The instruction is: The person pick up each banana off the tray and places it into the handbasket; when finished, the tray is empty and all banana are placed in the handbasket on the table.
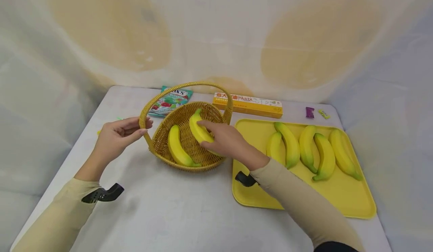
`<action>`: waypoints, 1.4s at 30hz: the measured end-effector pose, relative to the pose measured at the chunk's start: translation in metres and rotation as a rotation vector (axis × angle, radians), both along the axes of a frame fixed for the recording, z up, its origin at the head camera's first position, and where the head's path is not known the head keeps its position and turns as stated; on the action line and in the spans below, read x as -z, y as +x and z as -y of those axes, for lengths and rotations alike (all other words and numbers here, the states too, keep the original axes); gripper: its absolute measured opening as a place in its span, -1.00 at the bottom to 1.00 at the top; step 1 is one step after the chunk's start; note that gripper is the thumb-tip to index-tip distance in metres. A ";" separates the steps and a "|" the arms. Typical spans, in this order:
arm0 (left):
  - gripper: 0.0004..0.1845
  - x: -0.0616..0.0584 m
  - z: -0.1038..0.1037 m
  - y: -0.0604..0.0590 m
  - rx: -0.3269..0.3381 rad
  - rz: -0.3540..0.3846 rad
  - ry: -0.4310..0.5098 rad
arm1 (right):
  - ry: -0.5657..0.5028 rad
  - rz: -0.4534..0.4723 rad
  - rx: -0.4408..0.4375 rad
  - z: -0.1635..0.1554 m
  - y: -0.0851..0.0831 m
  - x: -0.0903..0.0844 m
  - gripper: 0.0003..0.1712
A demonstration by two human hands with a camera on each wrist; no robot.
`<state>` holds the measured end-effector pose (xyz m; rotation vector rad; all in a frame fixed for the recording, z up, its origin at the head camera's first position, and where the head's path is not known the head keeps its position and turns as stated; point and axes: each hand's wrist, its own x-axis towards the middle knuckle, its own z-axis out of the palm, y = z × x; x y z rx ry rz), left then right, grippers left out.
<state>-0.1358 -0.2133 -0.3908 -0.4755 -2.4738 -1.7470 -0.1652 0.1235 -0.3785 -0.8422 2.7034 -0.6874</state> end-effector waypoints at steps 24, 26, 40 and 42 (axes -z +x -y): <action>-0.63 0.002 0.000 -0.002 0.010 -0.024 0.007 | 0.038 0.204 -0.013 0.040 -0.016 0.051 -0.22; -0.63 0.002 0.000 -0.002 0.008 -0.023 0.006 | -0.009 0.171 -0.009 0.032 -0.012 0.050 -0.25; -0.63 0.003 0.001 -0.002 0.005 -0.006 -0.003 | -0.194 -0.106 0.219 -0.092 0.038 0.043 -0.40; -0.63 0.003 0.002 -0.002 0.002 -0.005 -0.004 | -0.121 -0.091 0.308 -0.112 0.039 0.048 -0.36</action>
